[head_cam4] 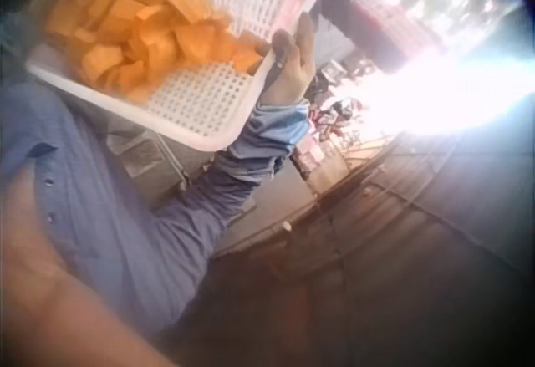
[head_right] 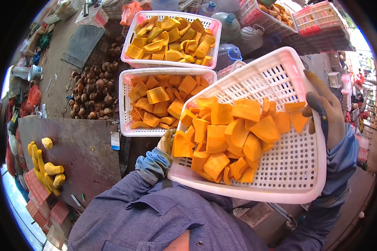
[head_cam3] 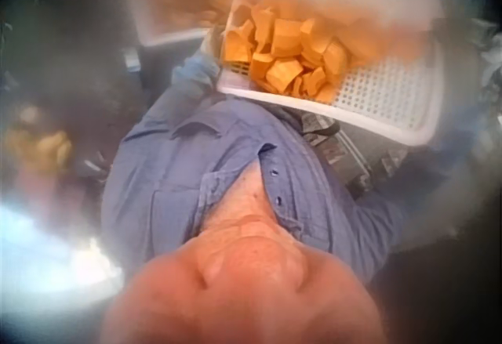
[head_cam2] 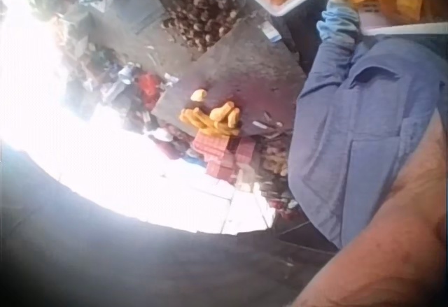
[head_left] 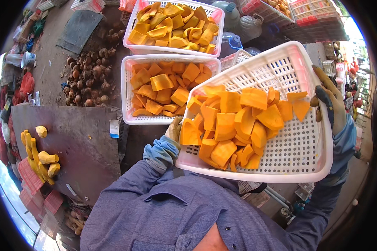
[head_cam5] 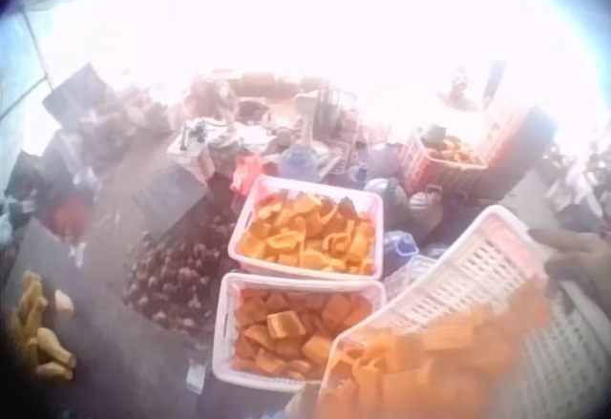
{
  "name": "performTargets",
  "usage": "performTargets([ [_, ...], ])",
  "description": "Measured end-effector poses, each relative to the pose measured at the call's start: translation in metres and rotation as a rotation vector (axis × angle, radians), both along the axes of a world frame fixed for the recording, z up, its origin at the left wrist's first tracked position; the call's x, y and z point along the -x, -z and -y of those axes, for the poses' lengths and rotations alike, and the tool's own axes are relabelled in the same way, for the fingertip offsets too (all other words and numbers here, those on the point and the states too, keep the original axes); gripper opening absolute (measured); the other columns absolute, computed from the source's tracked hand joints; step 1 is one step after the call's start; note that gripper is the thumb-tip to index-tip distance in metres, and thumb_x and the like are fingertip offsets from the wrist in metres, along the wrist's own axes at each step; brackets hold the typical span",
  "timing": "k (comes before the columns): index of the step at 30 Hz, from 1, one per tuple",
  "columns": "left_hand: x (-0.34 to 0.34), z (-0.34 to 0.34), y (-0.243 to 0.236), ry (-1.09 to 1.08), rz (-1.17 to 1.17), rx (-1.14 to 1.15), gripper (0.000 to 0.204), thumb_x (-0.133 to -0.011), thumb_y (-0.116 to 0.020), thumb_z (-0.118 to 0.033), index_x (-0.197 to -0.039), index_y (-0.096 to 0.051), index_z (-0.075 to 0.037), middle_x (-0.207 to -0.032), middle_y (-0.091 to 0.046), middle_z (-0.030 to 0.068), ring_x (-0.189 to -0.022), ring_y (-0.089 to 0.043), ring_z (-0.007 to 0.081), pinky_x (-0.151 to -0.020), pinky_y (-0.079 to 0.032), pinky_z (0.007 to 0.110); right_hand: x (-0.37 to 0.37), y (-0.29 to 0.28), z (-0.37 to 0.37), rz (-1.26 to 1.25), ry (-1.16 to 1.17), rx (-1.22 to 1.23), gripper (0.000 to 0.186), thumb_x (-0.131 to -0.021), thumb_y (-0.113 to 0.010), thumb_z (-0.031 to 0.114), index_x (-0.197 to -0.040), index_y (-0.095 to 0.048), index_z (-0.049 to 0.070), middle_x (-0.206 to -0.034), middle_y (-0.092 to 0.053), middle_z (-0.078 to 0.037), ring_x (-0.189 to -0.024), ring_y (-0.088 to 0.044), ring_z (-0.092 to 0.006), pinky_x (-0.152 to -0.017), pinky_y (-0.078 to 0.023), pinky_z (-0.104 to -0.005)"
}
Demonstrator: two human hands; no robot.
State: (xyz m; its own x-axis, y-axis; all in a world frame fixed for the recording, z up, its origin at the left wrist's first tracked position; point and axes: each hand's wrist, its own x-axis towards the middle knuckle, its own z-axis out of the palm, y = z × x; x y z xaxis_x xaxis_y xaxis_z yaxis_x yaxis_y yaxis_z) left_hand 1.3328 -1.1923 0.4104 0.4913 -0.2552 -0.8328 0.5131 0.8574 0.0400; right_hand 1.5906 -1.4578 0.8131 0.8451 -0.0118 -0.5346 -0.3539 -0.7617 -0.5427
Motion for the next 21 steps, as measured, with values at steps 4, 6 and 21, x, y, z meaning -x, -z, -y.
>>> performTargets([
  [4,0.009,0.002,0.015,-0.081,0.078,-0.138,0.056,-0.104,-0.054,-0.046,-0.144,-0.048,-0.006,-0.129,-0.066,0.0127,-0.116,-0.066,0.0307,-0.103,-0.055,0.044,-0.014,0.019,-0.025,0.104,0.054,-0.061,0.081,-0.093,-0.067,0.046,-0.155,-0.040,0.002,-0.070,-0.064,-0.004,-0.042,-0.053,-0.0074,-0.036,-0.040,-0.0176],
  [6,0.001,-0.006,0.009,-0.089,-0.042,-0.046,0.053,-0.099,-0.064,-0.048,-0.136,-0.059,-0.011,-0.126,-0.069,0.0106,-0.115,-0.067,0.0272,-0.099,-0.056,0.043,-0.017,0.020,-0.038,0.098,0.074,-0.063,0.080,-0.093,-0.067,0.047,-0.155,-0.041,0.002,-0.071,-0.064,-0.004,-0.041,-0.053,-0.0077,-0.036,-0.040,-0.0178],
  [21,-0.009,-0.001,-0.012,-0.064,0.270,-0.249,0.080,-0.096,-0.071,-0.027,-0.160,-0.025,-0.014,-0.153,-0.044,0.0151,-0.132,-0.055,0.0307,-0.109,-0.048,0.041,-0.043,0.029,-0.057,0.027,0.021,-0.123,0.068,-0.096,-0.065,0.037,-0.152,-0.045,0.004,-0.075,-0.071,-0.010,-0.041,-0.057,-0.0106,-0.035,-0.043,-0.0203],
])
